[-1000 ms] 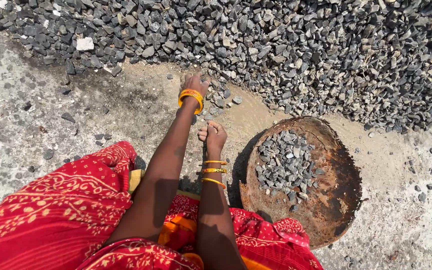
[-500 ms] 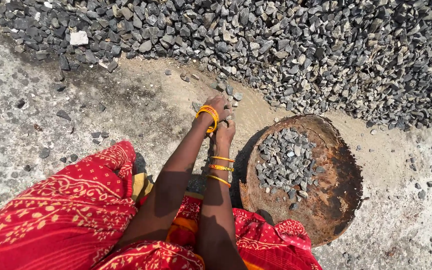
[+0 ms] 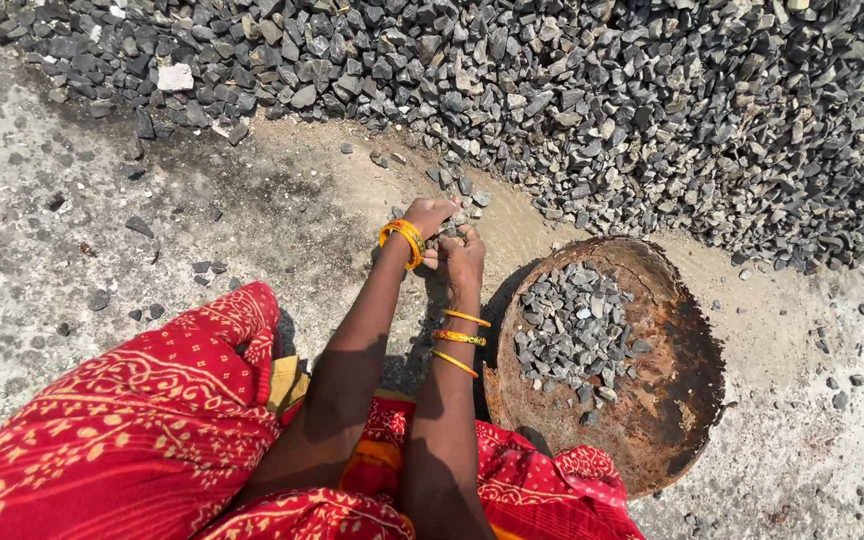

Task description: The recorder is picking up gravel stones from a pile on the ground and putting them into a shallow metal bowl.

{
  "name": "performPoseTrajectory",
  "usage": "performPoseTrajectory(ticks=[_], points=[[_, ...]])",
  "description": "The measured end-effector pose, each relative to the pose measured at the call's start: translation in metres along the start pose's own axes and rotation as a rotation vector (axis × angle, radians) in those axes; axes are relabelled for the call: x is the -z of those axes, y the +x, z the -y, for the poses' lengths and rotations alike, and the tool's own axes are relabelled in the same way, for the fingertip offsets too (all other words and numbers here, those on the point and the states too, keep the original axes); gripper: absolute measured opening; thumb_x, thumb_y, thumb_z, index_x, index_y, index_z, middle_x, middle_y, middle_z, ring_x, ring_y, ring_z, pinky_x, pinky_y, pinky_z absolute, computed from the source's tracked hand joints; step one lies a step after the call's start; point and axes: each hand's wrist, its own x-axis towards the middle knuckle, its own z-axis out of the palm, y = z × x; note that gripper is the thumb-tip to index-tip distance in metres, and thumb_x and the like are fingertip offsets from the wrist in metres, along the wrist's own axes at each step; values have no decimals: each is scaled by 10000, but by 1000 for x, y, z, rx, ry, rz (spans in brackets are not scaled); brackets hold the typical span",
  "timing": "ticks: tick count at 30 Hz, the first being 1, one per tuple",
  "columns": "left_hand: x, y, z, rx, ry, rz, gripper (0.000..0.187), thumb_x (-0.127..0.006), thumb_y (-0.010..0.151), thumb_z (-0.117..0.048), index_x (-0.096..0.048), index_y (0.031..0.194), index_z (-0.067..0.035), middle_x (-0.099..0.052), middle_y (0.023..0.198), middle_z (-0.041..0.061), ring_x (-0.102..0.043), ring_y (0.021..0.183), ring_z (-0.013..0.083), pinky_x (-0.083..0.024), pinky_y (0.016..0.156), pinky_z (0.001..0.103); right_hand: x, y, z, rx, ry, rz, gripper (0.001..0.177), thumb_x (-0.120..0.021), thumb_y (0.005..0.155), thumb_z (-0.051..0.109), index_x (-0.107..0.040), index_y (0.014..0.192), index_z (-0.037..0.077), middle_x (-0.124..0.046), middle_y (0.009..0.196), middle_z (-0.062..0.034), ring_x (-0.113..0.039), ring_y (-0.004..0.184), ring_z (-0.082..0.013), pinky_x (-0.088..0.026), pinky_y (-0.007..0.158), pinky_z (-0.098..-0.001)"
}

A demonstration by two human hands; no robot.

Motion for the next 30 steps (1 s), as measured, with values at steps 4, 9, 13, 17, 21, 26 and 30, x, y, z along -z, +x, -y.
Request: performPoseTrajectory(ticks=[4, 9, 13, 17, 21, 26, 30], points=[[23, -51, -44, 148, -714, 191, 453, -637, 1006, -451, -759, 1234, -79, -703, 920, 118, -574, 732, 215, -419, 560, 382, 0, -6, 22, 108, -101, 44, 274, -580, 923, -9, -578, 1196, -30, -642, 825, -83, -638, 592, -153, -586, 513, -301], [34, -84, -83, 72, -1363, 346, 432, -568, 1030, -470, -654, 1184, -76, -672, 881, 73, -652, 701, 184, -512, 494, 351, -1, -4, 32, 201, 82, -38, 184, -595, 964, 21, -642, 1136, -22, -696, 828, -88, -663, 625, -139, -586, 532, -266], [37, -90, -91, 162, -1398, 236, 459, -522, 1008, -468, -626, 1209, -69, -705, 986, 86, -671, 717, 207, -549, 517, 391, 0, -3, 26, 207, 161, -192, 153, -591, 995, 55, -633, 1132, 2, -682, 810, -84, -616, 591, -131, -541, 490, -254], [30, -75, -77, 32, -1303, 211, 385, -555, 1046, -331, -632, 1322, -73, -736, 1108, 126, -712, 810, 228, -566, 590, 363, -4, -8, 22, 121, 282, -234, 192, -595, 977, 89, -617, 1151, 11, -698, 853, -73, -665, 626, -141, -593, 527, -281], [24, -58, -78, 96, -1041, 188, 304, -602, 980, -194, -650, 1245, -51, -753, 1113, 131, -749, 847, 233, -612, 583, 392, -7, -11, 14, -40, 353, -201, 268, -564, 1041, 294, -592, 1166, 58, -645, 818, -109, -675, 619, -174, -617, 557, -325], [31, -70, -111, 265, -612, 86, 269, -628, 930, -123, -677, 1188, -67, -727, 1093, 79, -738, 877, 207, -693, 670, 414, -1, -2, -2, -25, 396, -125, 297, -545, 1029, 328, -643, 1168, 85, -655, 851, -72, -684, 649, -178, -621, 573, -365], [26, -64, -103, 209, -561, 96, 299, -661, 890, -91, -675, 1188, -90, -709, 1119, 50, -724, 960, 203, -695, 697, 444, 6, 7, -13, 5, 501, -87, 234, -606, 1032, 297, -628, 1140, 91, -611, 866, -28, -661, 680, -182, -621, 582, -383]])
